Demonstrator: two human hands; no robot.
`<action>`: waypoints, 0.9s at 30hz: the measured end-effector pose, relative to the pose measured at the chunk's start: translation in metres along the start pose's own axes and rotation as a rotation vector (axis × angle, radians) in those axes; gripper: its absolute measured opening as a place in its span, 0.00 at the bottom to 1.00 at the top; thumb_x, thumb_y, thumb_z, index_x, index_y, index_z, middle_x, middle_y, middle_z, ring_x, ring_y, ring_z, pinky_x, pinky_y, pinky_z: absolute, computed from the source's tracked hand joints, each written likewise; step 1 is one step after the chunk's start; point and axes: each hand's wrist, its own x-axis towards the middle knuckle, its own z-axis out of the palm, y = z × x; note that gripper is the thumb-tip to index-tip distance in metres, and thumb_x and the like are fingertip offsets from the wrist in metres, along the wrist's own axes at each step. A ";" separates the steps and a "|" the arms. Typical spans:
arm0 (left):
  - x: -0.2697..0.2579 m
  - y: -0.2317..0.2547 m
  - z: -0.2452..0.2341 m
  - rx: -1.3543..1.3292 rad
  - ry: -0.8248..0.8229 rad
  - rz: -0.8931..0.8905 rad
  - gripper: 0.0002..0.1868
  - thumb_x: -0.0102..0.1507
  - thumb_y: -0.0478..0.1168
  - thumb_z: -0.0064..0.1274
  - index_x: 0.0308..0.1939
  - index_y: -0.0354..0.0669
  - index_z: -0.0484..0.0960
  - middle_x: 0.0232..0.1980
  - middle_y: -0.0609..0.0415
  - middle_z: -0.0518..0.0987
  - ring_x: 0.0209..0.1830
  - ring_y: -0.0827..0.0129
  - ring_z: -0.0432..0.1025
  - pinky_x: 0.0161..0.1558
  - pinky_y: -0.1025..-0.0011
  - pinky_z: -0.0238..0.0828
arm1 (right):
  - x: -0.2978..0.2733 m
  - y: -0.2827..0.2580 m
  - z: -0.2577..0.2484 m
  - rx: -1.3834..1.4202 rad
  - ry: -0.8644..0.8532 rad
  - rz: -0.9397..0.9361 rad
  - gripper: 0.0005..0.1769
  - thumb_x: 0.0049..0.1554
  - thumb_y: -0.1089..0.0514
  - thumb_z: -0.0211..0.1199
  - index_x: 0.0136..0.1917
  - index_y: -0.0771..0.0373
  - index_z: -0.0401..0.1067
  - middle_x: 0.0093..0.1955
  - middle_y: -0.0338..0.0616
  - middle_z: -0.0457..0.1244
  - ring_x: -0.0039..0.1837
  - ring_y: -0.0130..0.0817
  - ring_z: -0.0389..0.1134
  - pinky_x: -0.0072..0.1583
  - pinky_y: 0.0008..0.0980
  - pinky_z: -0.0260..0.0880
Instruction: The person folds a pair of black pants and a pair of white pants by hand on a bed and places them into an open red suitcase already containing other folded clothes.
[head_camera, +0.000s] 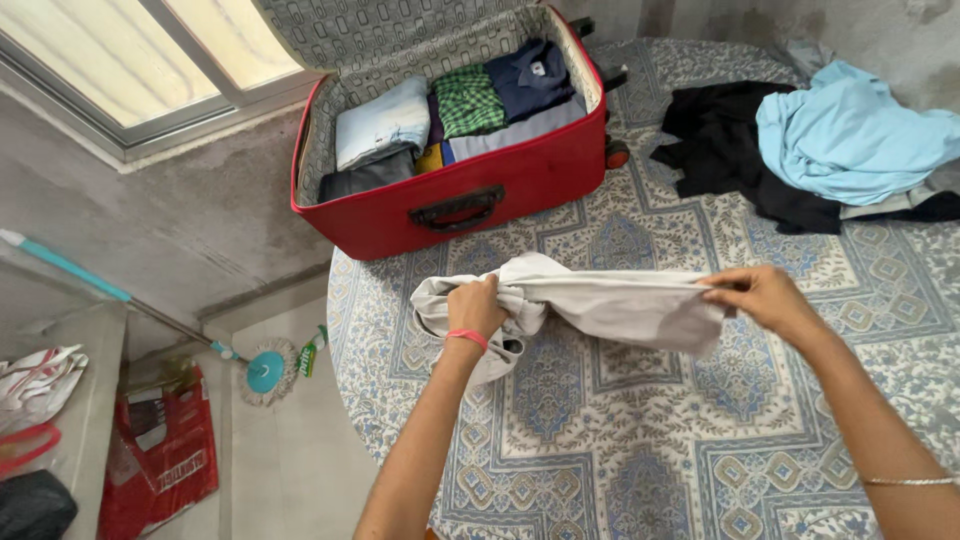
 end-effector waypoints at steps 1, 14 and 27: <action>0.007 0.008 -0.009 -0.003 0.003 0.011 0.18 0.48 0.44 0.64 0.40 0.42 0.82 0.32 0.43 0.83 0.34 0.49 0.80 0.36 0.55 0.77 | -0.006 -0.011 -0.020 0.100 0.063 -0.134 0.15 0.56 0.55 0.69 0.58 0.52 0.82 0.45 0.44 0.75 0.37 0.32 0.68 0.41 0.31 0.68; -0.090 0.150 0.086 -0.087 -0.086 0.217 0.25 0.53 0.37 0.59 0.54 0.37 0.75 0.31 0.45 0.83 0.34 0.53 0.79 0.35 0.59 0.75 | -0.059 0.094 0.055 0.098 1.183 -0.074 0.07 0.64 0.63 0.68 0.56 0.60 0.82 0.49 0.49 0.68 0.49 0.42 0.70 0.49 0.43 0.68; -0.124 0.134 0.066 0.171 -0.040 1.144 0.07 0.69 0.41 0.46 0.48 0.46 0.75 0.24 0.56 0.79 0.29 0.65 0.78 0.33 0.67 0.69 | 0.010 0.063 0.089 1.339 0.933 -0.265 0.28 0.49 0.75 0.70 0.58 0.59 0.64 0.48 0.43 0.67 0.49 0.29 0.69 0.49 0.24 0.73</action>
